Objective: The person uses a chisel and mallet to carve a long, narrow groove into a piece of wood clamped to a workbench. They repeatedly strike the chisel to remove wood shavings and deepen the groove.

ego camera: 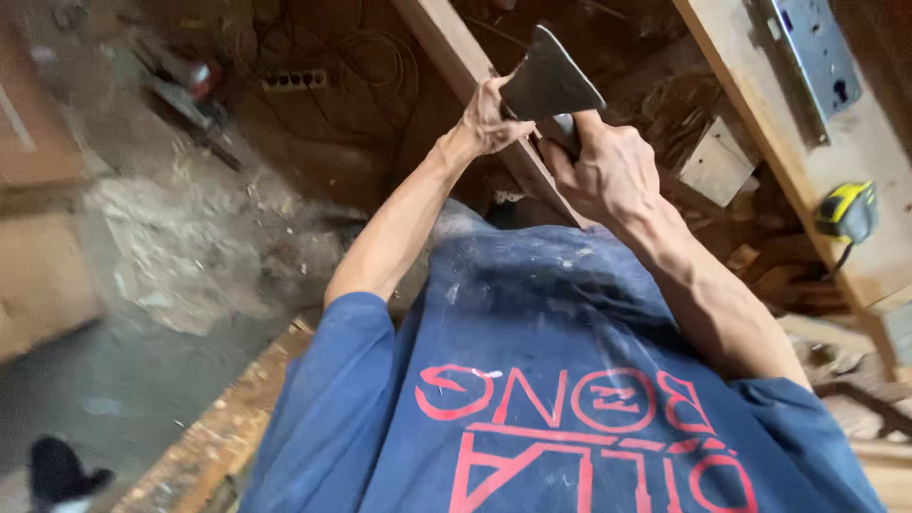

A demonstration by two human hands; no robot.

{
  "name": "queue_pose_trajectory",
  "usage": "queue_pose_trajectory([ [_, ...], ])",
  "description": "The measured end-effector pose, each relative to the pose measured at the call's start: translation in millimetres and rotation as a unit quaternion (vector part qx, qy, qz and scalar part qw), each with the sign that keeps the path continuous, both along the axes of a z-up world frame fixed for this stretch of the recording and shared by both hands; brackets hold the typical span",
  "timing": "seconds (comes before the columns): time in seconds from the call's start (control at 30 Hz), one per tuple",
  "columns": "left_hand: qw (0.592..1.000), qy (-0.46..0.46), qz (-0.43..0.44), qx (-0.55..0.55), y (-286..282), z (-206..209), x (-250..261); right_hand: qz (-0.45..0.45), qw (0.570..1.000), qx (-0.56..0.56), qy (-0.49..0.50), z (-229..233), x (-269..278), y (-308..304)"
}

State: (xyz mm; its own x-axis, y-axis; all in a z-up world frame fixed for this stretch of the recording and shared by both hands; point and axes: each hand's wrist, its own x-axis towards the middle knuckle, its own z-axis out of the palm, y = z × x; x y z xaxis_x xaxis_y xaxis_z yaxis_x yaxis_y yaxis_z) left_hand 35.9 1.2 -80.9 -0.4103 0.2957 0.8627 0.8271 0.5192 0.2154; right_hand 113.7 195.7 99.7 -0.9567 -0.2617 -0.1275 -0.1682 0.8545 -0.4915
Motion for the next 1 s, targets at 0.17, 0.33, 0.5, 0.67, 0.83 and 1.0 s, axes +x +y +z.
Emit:
queue_pose_trajectory([
  [0.17, 0.870, -0.446, -0.210, 0.011, -19.6, 21.4, 9.1, -0.011, 0.997, 0.047, -0.055, -8.2, 5.8, -16.9],
  [0.33, 0.883, -0.436, -0.165, 0.060, -11.0, 29.3, 17.2, -0.014, 0.993, 0.039, -0.107, -17.6, 4.1, -9.7],
  [0.5, 0.777, -0.573, -0.166, 0.202, -19.6, 63.6, -18.7, -0.093, 0.990, -0.091, -0.045, 19.8, -5.0, 8.6],
  [0.67, 0.753, -0.596, -0.179, 0.214, -45.2, 97.6, -24.8, -0.142, 0.978, -0.142, -0.055, 28.3, 2.6, 22.2],
  [0.83, 0.798, -0.559, -0.195, 0.115, -31.9, 107.2, -28.4, -0.158, 0.971, -0.148, -0.103, 26.6, 6.3, 29.8],
  [1.0, 0.773, -0.594, -0.202, 0.094, -10.9, 90.7, -16.6, -0.149, 0.972, -0.122, -0.137, 26.5, 10.9, 35.0],
])
